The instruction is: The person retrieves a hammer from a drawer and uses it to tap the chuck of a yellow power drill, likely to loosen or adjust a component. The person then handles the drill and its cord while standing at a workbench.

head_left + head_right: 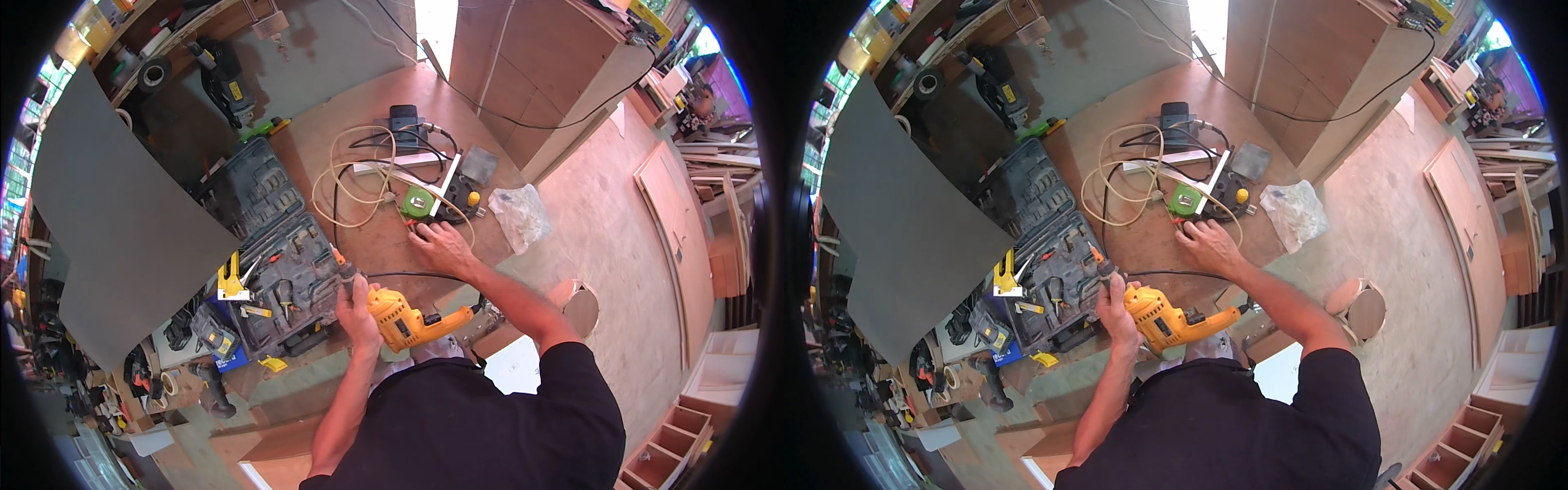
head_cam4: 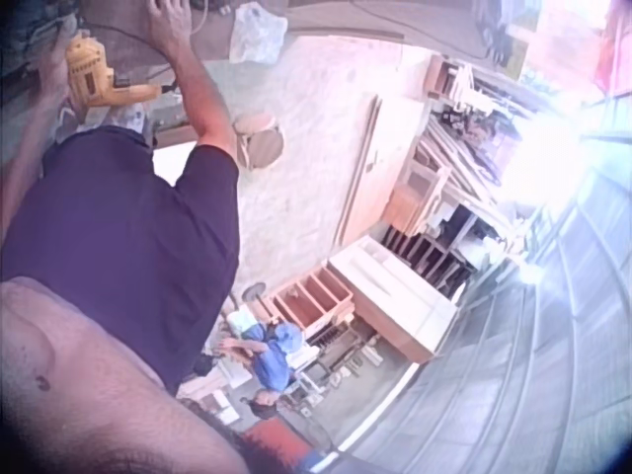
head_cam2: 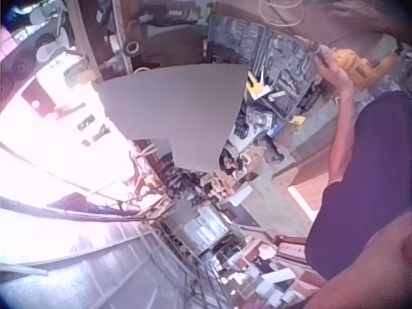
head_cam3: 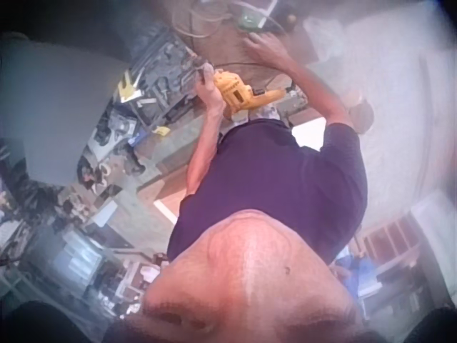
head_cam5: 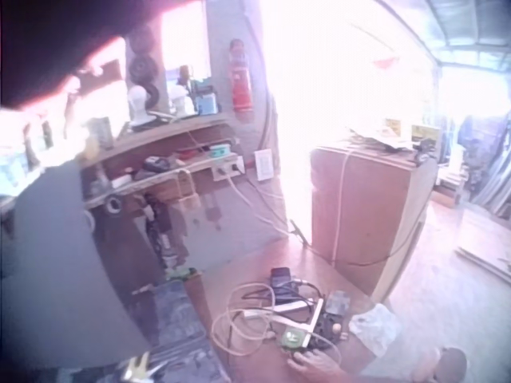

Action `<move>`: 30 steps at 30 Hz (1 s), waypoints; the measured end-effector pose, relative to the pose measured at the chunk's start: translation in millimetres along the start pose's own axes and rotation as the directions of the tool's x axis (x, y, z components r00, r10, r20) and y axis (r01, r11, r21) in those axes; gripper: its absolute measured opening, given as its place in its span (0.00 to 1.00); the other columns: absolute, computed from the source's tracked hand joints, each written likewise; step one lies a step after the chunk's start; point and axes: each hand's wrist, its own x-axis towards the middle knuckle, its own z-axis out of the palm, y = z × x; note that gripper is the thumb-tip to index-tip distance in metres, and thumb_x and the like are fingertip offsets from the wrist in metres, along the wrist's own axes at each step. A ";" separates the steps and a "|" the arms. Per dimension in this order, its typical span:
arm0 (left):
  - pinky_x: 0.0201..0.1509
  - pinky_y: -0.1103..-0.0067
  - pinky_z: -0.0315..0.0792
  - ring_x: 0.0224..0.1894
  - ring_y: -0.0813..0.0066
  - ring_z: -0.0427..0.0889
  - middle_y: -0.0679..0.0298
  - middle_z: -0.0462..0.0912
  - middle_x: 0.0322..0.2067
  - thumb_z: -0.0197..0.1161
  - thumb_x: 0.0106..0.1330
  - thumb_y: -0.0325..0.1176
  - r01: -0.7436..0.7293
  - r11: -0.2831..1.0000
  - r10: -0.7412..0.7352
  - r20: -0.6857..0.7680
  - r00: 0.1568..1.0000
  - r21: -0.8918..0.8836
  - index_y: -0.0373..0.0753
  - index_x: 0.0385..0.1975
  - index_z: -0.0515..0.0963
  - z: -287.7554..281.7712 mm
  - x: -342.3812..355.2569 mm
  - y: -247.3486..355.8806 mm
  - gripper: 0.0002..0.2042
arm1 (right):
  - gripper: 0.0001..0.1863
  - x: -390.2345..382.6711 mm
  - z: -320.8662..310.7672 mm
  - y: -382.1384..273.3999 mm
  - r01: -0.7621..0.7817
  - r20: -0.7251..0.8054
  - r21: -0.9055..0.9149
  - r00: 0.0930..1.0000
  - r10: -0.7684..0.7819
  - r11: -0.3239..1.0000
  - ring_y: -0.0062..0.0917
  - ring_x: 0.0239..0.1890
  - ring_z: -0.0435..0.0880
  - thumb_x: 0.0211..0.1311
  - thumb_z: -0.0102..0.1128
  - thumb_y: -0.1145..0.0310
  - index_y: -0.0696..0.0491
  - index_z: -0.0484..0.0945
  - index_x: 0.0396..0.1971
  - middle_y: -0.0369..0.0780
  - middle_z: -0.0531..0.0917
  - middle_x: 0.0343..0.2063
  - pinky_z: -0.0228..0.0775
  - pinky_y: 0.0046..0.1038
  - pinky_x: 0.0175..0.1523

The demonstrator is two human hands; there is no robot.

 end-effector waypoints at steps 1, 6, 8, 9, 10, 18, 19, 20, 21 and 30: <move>0.44 0.76 0.84 0.40 0.79 0.86 0.70 0.82 0.38 0.67 0.79 0.40 0.003 1.000 -0.003 0.002 1.000 -0.011 0.40 0.47 0.80 4.6 2.4 -2.4 0.11 | 0.25 -1.0 -5.6 4.4 0.009 0.000 -0.011 1.000 -0.009 1.000 0.31 0.48 0.82 0.60 0.69 0.58 0.48 0.81 0.57 0.37 0.81 0.47 0.73 0.35 0.54; 0.45 0.78 0.79 0.39 0.78 0.85 0.68 0.83 0.37 0.68 0.79 0.47 0.014 0.996 -0.012 -0.022 1.000 0.086 0.39 0.47 0.79 20.1 27.1 -20.1 0.16 | 0.23 -12.3 -12.5 29.1 -0.019 -0.035 -0.017 0.999 0.018 1.000 0.33 0.46 0.81 0.60 0.69 0.58 0.49 0.82 0.54 0.36 0.82 0.45 0.75 0.37 0.53; 0.45 0.77 0.79 0.39 0.77 0.85 0.66 0.84 0.37 0.68 0.78 0.49 0.020 0.989 -0.017 -0.023 1.000 0.144 0.38 0.46 0.79 30.4 37.1 -24.4 0.18 | 0.21 -22.2 -20.6 42.5 -0.085 -0.045 -0.019 0.995 0.084 0.996 0.33 0.46 0.81 0.63 0.69 0.57 0.49 0.83 0.53 0.37 0.83 0.46 0.75 0.37 0.53; 0.45 0.77 0.79 0.39 0.77 0.85 0.65 0.84 0.37 0.68 0.78 0.51 0.026 0.984 -0.022 -0.022 1.000 0.174 0.38 0.46 0.79 35.7 42.5 -28.5 0.19 | 0.20 -24.3 -27.1 46.0 -0.121 -0.049 -0.020 0.992 0.120 0.992 0.34 0.45 0.81 0.65 0.69 0.56 0.50 0.84 0.52 0.37 0.83 0.46 0.75 0.37 0.53; 0.44 0.76 0.78 0.38 0.76 0.85 0.63 0.86 0.36 0.67 0.77 0.55 0.038 0.978 -0.034 -0.023 0.999 0.204 0.38 0.45 0.79 40.9 48.8 -32.5 0.22 | 0.20 -25.0 -37.4 47.7 -0.179 -0.007 -0.028 0.984 0.179 0.983 0.34 0.46 0.84 0.68 0.68 0.53 0.50 0.84 0.52 0.38 0.85 0.47 0.77 0.38 0.53; 0.40 0.74 0.80 0.33 0.73 0.84 0.60 0.85 0.34 0.63 0.76 0.62 0.123 0.939 -0.120 -0.028 0.992 0.322 0.36 0.52 0.78 44.0 82.8 -68.6 0.29 | 0.13 13.2 -79.9 51.3 -0.282 0.005 0.136 0.959 0.284 0.950 0.42 0.35 0.90 0.71 0.65 0.58 0.51 0.87 0.45 0.42 0.89 0.34 0.81 0.44 0.39; 0.41 0.73 0.80 0.34 0.72 0.85 0.60 0.86 0.34 0.63 0.77 0.62 0.135 0.926 -0.126 -0.047 0.991 0.354 0.36 0.53 0.78 40.4 83.8 -69.3 0.29 | 0.12 27.1 -82.8 58.8 -0.295 -0.043 0.169 0.951 0.306 0.940 0.43 0.34 0.90 0.71 0.64 0.59 0.51 0.87 0.43 0.43 0.88 0.32 0.81 0.44 0.38; 0.42 0.72 0.80 0.34 0.71 0.85 0.59 0.86 0.35 0.62 0.78 0.62 0.146 0.912 -0.127 -0.072 0.989 0.384 0.36 0.53 0.78 36.0 83.4 -70.0 0.29 | 0.10 46.0 -80.2 69.1 -0.259 -0.262 0.250 0.910 0.323 0.933 0.44 0.35 0.90 0.70 0.65 0.61 0.52 0.87 0.40 0.45 0.88 0.29 0.81 0.45 0.40; 0.45 0.70 0.79 0.36 0.69 0.86 0.58 0.86 0.35 0.60 0.78 0.62 0.139 0.891 -0.113 -0.084 0.990 0.433 0.35 0.52 0.79 32.5 84.0 -68.3 0.29 | 0.11 67.8 -78.6 84.7 -0.335 -0.202 0.300 0.893 0.402 0.893 0.44 0.37 0.90 0.70 0.65 0.63 0.52 0.87 0.45 0.44 0.89 0.33 0.82 0.43 0.42; 0.59 0.60 0.76 0.53 0.53 0.86 0.49 0.87 0.47 0.61 0.77 0.61 0.135 0.745 -0.194 0.019 0.981 0.654 0.30 0.52 0.79 35.4 96.5 -65.7 0.32 | 0.18 187.8 46.5 284.9 -0.565 -0.028 0.076 0.822 0.569 0.821 0.51 0.55 0.88 0.76 0.55 0.60 0.53 0.87 0.53 0.53 0.89 0.49 0.80 0.47 0.60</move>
